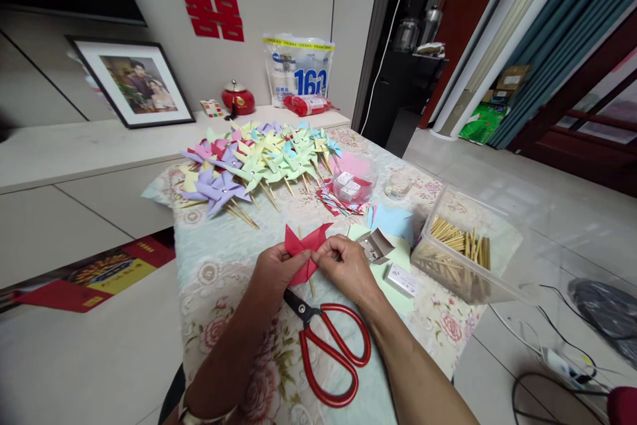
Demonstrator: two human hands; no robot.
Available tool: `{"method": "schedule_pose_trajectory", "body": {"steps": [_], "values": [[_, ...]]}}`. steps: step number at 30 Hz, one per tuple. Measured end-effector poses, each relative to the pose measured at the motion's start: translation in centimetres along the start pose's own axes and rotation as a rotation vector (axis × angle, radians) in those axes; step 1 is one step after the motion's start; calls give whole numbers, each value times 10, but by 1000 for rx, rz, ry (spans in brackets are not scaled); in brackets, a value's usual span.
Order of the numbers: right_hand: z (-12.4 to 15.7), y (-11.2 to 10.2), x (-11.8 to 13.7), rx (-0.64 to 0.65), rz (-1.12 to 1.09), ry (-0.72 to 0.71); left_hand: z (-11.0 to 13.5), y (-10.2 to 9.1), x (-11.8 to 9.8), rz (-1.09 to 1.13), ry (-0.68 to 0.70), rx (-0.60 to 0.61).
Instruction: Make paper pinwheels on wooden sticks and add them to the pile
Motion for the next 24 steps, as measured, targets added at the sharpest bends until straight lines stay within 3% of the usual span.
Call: {"method": "schedule_pose_trajectory", "body": {"steps": [19,21,24], "values": [[1,-1,0,32,-64,12,-3,-3,6,-60,15,12],[1,-5,3,-5,-94,-17,-3,-4,6,-43,1,18],[0,-19,5,-165,-199,-119,-1,-5,6,-9,-47,26]]}}
Point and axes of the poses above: each hand's wrist, its own z-axis away from the middle knuckle, its own y-axis out of the palm, x = y × z, the point moved 4 cm from there along -z, towards the middle knuckle, and after that the axes turned 11 degrees about -z, right-handed, at the moved point
